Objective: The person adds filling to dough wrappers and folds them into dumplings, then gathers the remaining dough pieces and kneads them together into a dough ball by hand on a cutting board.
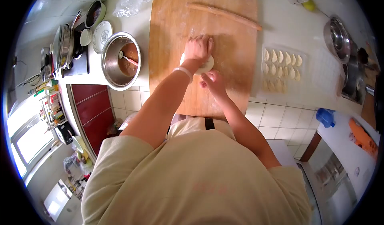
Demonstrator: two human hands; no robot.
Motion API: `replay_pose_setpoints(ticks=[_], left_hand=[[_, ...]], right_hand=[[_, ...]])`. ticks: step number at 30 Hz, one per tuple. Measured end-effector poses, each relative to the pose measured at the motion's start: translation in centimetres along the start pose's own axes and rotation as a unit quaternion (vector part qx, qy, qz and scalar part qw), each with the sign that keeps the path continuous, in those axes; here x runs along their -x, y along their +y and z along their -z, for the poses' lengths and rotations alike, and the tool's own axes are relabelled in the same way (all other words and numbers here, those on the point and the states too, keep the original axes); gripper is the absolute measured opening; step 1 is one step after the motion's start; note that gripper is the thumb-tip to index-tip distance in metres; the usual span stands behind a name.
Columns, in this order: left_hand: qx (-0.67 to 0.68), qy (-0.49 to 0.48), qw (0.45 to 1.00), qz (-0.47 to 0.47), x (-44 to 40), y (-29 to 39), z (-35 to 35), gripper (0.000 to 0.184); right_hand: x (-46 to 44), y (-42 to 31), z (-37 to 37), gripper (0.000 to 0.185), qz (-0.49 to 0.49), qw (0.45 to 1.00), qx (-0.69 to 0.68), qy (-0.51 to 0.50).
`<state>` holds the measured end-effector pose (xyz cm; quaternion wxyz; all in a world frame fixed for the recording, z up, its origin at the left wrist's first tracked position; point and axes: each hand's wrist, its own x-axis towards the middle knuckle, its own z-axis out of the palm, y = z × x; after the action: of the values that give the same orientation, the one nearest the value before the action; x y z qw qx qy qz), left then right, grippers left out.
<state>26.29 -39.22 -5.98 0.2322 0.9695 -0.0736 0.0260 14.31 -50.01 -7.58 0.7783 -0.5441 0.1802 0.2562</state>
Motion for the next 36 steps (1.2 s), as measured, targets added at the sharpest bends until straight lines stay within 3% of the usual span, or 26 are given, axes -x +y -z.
replay_pose_setpoints(ticks=[3, 5, 6, 7, 8, 9, 10, 11, 12, 13, 15, 16, 20, 21, 23, 26, 30, 32, 33, 35, 36], left_hand=[[-0.013, 0.004, 0.999, 0.037, 0.6, 0.2, -0.5, 0.033], [0.028, -0.006, 0.993, 0.115, 1.5, 0.2, -0.1, 0.048], [0.027, 0.002, 0.993, 0.118, 2.0, -0.5, 0.0, 0.048], [0.181, -0.073, 0.951, 0.241, 2.3, -1.5, 0.2, 0.053], [0.329, -0.142, 0.865, 0.351, 2.4, -2.6, 0.4, 0.058], [0.328, -0.133, 0.865, 0.356, 2.7, -3.1, 1.0, 0.058], [0.355, -0.186, 0.83, 0.389, 3.1, -3.2, 1.5, 0.06], [0.38, -0.239, 0.79, 0.417, 3.4, -3.1, 1.9, 0.062], [0.314, -0.24, 0.841, 0.37, 4.2, -2.0, 2.4, 0.058], [0.312, -0.239, 0.841, 0.372, 5.7, -1.1, 3.1, 0.058], [0.079, -0.098, 0.959, 0.252, 8.4, 1.0, 4.1, 0.052], [0.047, 0.008, 0.978, 0.205, 9.6, 1.1, 3.3, 0.038], [-0.053, 0.098, 0.988, 0.11, 11.1, 2.4, 1.8, 0.017], [-0.053, 0.095, 0.988, 0.112, 11.3, 2.7, 1.6, 0.017], [-0.082, 0.114, 0.99, 0.02, 10.9, 2.8, 1.1, 0.016], [-0.063, 0.084, 0.994, 0.008, 9.0, 2.1, 0.3, 0.013], [-0.052, 0.036, 0.998, -0.03, 6.0, 1.0, -0.2, 0.012], [-0.042, 0.019, 0.998, -0.039, 4.6, 0.7, -0.2, 0.012], [-0.035, 0.01, 0.998, -0.049, 4.2, 0.7, -0.1, 0.012], [-0.024, 0.002, 0.999, -0.044, 3.2, 0.6, -0.3, 0.013], [-0.016, -0.002, 0.999, -0.036, 2.8, 0.4, -0.4, 0.014]], right_hand=[[-0.5, -0.5, -1.0, 0.029, -0.017, 0.999, -0.044, 0.01], [-1.3, 0.0, -0.9, 0.033, -0.029, 0.996, -0.08, 0.012], [-1.3, 0.8, -0.4, 0.035, 0.034, 0.996, 0.062, 0.047], [-0.9, 0.9, -0.4, 0.038, 0.097, 0.972, 0.201, 0.079], [-0.5, 1.1, -0.4, 0.038, 0.1, 0.971, 0.204, 0.069], [0.3, 0.9, -0.6, 0.039, 0.201, 0.918, 0.33, 0.083], [1.2, 0.7, -1.1, 0.041, 0.297, 0.84, 0.444, 0.097], [1.6, 0.2, -1.8, 0.041, 0.299, 0.841, 0.442, 0.09], [2.0, -0.7, -2.5, 0.042, 0.289, 0.84, 0.453, 0.078], [2.2, -1.1, -2.7, 0.045, 0.277, 0.839, 0.464, 0.068], [2.1, -1.1, -2.3, 0.048, 0.302, 0.82, 0.483, 0.05], [1.8, -0.9, -1.8, 0.05, 0.327, 0.799, 0.504, 0.033], [0.3, 0.3, 0.7, 0.051, 0.326, 0.792, 0.516, 0.002], [0.2, 0.5, 1.8, 0.049, 0.352, 0.802, 0.482, -0.015], [0.2, -0.2, 3.4, 0.048, 0.374, 0.813, 0.446, -0.029], [1.1, -1.1, 4.8, 0.044, 0.274, 0.889, 0.365, 0.009], [1.2, -0.9, 4.5, 0.034, 0.209, 0.927, 0.311, 0.02], [1.5, 1.1, 4.0, 0.025, 0.116, 0.988, 0.104, 0.017], [1.8, 1.4, 3.9, 0.025, 0.11, 0.988, 0.102, 0.02], [1.8, 1.3, 3.4, 0.025, -0.001, 0.999, 0.05, -0.007], [2.1, 0.9, 2.8, 0.025, -0.001, 0.999, 0.047, -0.004]])
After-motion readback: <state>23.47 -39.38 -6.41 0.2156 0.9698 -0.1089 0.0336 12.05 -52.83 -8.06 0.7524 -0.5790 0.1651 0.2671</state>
